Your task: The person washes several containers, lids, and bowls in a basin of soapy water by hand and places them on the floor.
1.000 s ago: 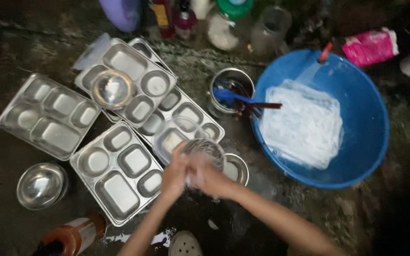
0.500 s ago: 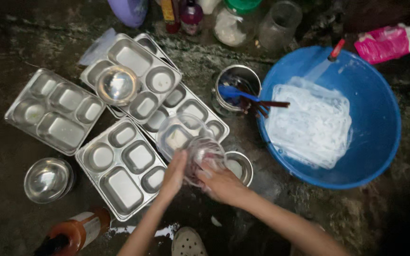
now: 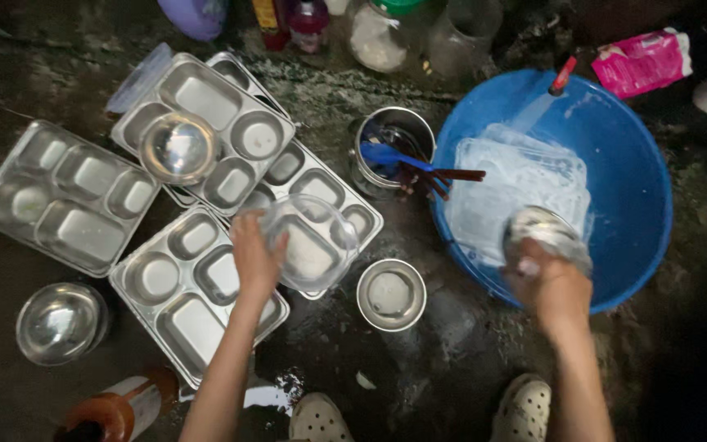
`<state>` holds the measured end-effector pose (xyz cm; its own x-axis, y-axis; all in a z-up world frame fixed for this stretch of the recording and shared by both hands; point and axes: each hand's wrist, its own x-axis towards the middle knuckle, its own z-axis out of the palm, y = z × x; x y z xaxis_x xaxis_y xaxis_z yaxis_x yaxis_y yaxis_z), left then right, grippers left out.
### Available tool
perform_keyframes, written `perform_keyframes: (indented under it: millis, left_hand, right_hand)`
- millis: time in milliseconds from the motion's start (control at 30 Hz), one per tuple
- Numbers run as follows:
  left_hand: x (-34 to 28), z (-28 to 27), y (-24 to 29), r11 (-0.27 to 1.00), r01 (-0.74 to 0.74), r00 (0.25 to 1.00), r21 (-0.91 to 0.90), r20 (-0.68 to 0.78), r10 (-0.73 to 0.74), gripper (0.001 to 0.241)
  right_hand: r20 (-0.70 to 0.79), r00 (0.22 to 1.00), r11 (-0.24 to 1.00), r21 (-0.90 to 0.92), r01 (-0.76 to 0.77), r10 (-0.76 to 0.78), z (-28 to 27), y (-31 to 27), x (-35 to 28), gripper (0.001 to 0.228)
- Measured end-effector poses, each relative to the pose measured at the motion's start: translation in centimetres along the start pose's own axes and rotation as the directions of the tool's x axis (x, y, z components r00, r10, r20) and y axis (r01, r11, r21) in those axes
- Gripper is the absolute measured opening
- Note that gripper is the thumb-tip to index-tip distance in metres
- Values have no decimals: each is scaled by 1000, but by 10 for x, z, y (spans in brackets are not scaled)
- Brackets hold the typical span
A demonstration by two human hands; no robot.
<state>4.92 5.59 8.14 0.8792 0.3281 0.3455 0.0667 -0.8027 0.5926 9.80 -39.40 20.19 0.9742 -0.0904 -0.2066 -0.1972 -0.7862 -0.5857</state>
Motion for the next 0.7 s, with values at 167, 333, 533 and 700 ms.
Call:
perform_keyframes:
  millis: [167, 333, 533, 700]
  left_hand:
    - [3, 11, -52, 873, 486, 824, -32, 349, -446, 60]
    - [-19, 28, -96, 907, 420, 793, 15, 480, -375, 56]
    - [-41, 42, -101, 426, 871, 440, -246, 777, -450, 49]
    - [-69, 41, -69, -429, 826, 421, -365, 906, 40, 60]
  right_hand:
    - [-320, 895, 851, -514, 112, -312, 1, 6, 22, 49]
    - [-314, 854, 909, -191, 372, -415, 18, -32, 10, 28]
    - [27, 879, 872, 143, 468, -476, 85, -72, -14, 16]
    - [355, 884, 813, 580, 46, -303, 110, -71, -19, 14]
